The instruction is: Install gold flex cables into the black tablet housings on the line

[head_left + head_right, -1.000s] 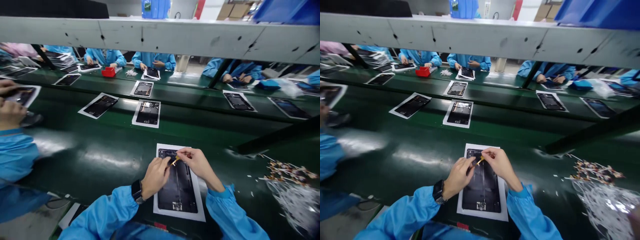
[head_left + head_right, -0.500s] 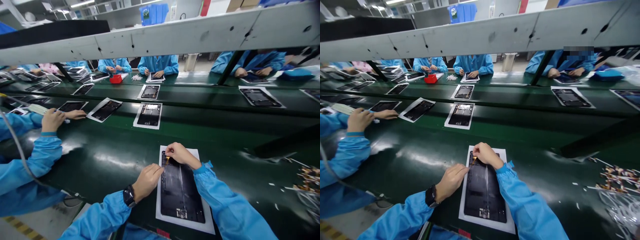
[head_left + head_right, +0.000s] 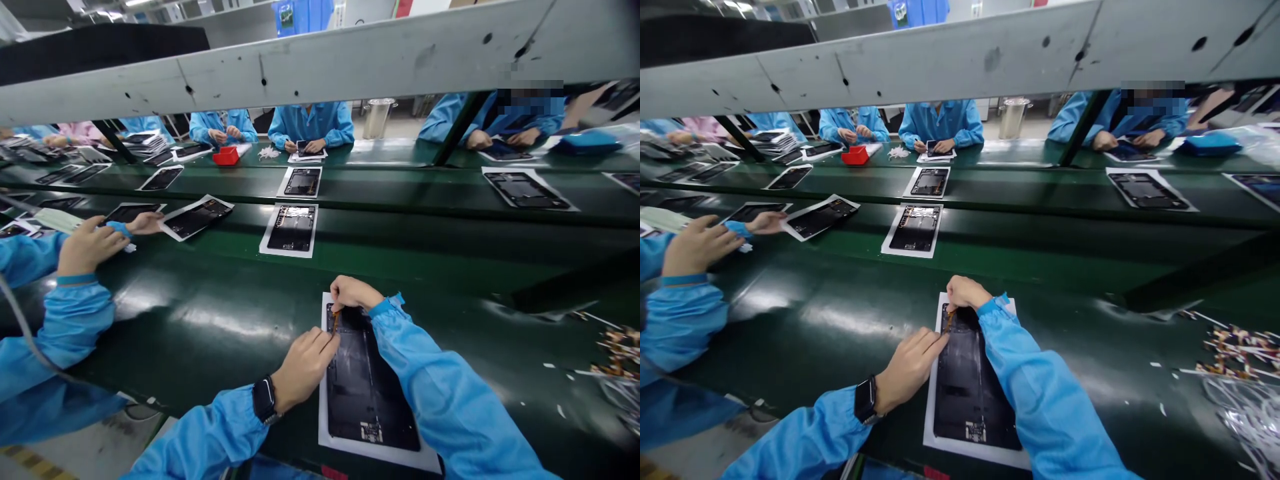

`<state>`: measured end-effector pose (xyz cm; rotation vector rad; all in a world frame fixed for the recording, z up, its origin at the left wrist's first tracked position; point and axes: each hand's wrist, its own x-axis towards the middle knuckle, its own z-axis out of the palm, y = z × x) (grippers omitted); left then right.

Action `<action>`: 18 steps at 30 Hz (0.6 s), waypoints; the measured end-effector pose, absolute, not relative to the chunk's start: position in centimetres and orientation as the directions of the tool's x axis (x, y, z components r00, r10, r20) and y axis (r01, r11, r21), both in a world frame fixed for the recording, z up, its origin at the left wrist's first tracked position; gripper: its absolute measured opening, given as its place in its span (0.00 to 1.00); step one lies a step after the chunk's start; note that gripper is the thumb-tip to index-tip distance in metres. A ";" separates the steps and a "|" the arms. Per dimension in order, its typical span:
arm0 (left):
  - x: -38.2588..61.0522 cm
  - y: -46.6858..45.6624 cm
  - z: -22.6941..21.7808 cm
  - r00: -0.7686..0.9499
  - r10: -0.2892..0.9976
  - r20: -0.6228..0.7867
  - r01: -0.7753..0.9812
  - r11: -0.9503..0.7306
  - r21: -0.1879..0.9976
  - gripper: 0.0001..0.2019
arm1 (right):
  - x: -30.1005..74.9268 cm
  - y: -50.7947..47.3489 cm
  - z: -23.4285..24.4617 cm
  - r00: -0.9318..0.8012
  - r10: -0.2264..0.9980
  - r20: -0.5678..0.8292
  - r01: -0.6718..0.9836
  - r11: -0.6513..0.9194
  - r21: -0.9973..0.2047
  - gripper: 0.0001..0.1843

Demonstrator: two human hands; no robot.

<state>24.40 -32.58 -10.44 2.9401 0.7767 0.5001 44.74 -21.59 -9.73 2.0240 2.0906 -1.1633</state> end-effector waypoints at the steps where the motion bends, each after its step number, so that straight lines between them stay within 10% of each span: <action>1: 24.4 -32.6 -10.4 0.818 0.491 0.301 0.473 -0.871 0.136 0.16 | 44.7 -21.3 -9.6 -0.149 0.851 -0.504 0.879 -0.120 -0.462 0.10; 11: 25.4 -31.6 -10.3 0.687 0.461 0.561 0.461 -0.874 0.153 0.12 | 44.1 -20.4 -8.3 -0.092 0.808 -0.582 0.957 -0.089 -0.275 0.15; 18: 25.2 -32.2 -11.8 0.725 0.506 0.468 0.414 -0.862 0.291 0.11 | 45.1 -24.1 -8.2 -0.123 0.906 -0.405 0.970 0.023 -0.243 0.18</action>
